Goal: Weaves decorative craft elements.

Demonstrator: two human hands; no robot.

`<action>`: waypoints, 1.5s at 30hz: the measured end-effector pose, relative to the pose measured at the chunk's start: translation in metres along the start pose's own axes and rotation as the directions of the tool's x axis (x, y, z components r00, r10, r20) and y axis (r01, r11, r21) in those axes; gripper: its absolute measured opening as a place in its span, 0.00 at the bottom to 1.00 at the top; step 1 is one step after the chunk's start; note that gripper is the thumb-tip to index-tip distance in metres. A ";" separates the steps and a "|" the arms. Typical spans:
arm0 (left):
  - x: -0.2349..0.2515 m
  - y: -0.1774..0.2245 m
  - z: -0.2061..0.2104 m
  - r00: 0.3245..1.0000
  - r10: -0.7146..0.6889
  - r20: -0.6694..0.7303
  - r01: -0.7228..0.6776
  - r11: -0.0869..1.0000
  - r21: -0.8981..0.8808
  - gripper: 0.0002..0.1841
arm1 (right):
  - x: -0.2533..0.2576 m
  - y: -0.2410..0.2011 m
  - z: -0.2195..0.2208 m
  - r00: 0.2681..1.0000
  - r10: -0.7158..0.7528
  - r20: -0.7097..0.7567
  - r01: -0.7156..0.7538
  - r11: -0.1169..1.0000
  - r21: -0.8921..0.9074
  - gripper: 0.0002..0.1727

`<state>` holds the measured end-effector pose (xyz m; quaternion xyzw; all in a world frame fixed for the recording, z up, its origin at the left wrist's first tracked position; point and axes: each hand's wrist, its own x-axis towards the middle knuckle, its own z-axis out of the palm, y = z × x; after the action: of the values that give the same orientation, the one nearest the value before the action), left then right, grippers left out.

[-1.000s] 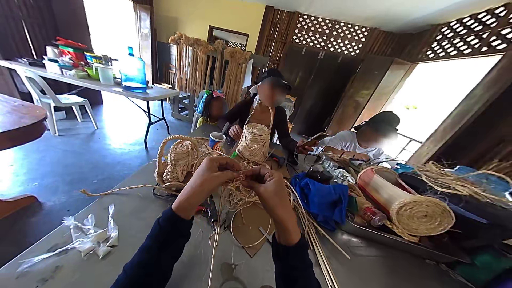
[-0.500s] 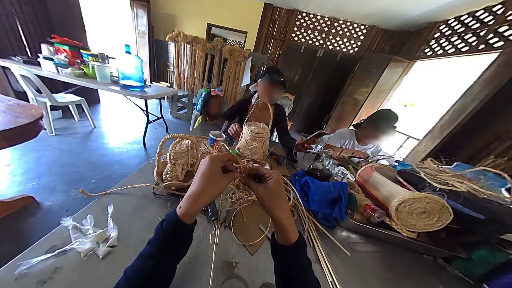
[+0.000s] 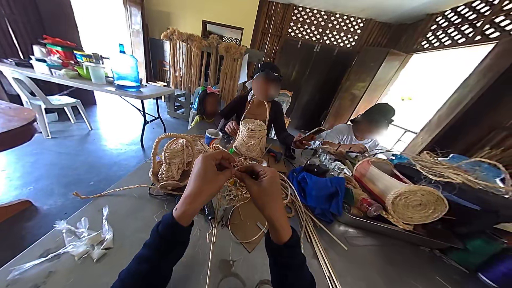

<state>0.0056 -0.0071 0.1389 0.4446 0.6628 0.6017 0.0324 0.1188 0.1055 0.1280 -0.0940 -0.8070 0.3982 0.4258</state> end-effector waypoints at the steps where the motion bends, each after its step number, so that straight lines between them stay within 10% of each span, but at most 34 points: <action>1: 0.000 0.000 0.001 1.000 0.005 0.000 -0.005 1.000 -0.004 0.08 | 0.000 0.000 0.000 1.000 0.002 -0.003 -0.002 1.000 -0.001 0.03; 32: 0.003 -0.020 0.019 0.996 -0.089 0.029 0.092 0.990 -0.111 0.04 | -0.004 -0.009 0.009 0.993 0.021 -0.118 -0.049 0.970 -0.239 0.13; 45: 0.002 -0.027 0.020 0.997 -0.024 0.074 0.033 0.991 -0.133 0.05 | 0.004 -0.006 -0.015 0.976 0.129 0.178 -0.123 0.991 -0.044 0.16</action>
<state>0.0013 0.0131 0.1123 0.4532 0.6256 0.6279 0.0946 0.1290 0.1119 0.1391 -0.1153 -0.8412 0.4180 0.3232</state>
